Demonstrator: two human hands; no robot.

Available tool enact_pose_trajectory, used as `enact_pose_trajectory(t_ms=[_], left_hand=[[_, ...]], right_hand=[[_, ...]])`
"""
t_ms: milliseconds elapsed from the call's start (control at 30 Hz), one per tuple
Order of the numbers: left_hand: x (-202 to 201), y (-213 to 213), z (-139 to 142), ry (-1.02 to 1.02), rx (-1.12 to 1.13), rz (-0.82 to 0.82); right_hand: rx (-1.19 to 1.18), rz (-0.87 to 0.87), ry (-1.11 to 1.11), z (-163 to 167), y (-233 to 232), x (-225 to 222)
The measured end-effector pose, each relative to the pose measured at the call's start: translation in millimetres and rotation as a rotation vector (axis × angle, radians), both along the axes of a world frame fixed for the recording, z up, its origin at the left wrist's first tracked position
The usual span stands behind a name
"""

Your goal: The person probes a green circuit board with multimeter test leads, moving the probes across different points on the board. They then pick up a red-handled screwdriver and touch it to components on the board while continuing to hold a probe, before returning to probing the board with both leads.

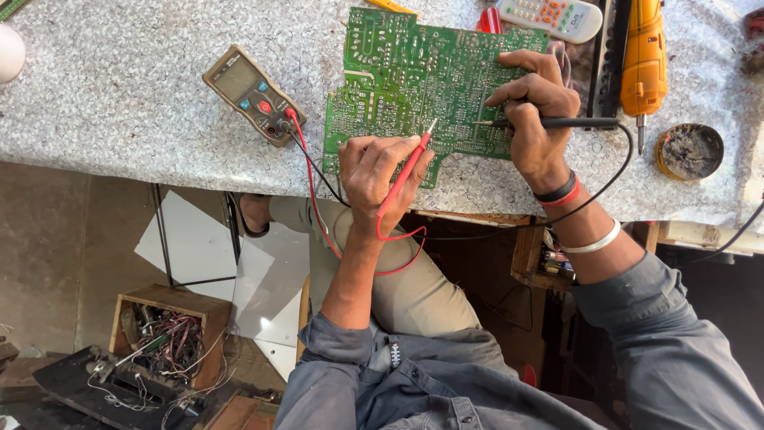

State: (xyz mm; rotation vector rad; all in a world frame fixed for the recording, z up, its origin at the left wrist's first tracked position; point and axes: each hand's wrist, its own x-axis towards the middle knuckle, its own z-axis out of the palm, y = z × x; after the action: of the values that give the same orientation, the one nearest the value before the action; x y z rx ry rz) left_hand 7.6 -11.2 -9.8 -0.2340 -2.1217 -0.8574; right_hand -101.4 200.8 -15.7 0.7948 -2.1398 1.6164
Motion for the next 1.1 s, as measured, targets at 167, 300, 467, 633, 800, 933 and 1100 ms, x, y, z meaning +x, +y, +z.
enact_pose_trajectory(t_ms=[167, 300, 467, 633, 800, 933, 1100], left_hand=[[1.3, -0.5, 1.4, -0.029, 0.000, -0.022], [2.1, -2.3, -0.1, -0.036, 0.010, -0.027], [2.2, -1.9, -2.9, -0.036, 0.036, -0.033], [2.4, -3.3, -4.9, -0.050, 0.059, -0.049], [2.7, -5.1, -5.0, -0.048, 0.058, -0.047], [1.9, -3.2, -4.2, -0.039, 0.037, -0.025], [2.0, -4.5, -3.4, -0.047, 0.040, -0.033]], right_hand=[[-0.035, 0.009, -0.033, 2.0, 0.9, 1.4], [-0.072, 0.034, -0.015, 2.1, -0.6, 1.6], [-0.062, 0.012, -0.049, 0.8, 0.7, 1.9], [-0.078, 0.066, 0.032, -3.7, 1.2, -0.3], [-0.076, 0.060, 0.014, -5.2, 0.4, -2.4], [-0.005, 0.040, -0.047, -3.2, -0.4, -0.2], [0.008, 0.068, -0.015, -3.6, -0.7, 2.9]])
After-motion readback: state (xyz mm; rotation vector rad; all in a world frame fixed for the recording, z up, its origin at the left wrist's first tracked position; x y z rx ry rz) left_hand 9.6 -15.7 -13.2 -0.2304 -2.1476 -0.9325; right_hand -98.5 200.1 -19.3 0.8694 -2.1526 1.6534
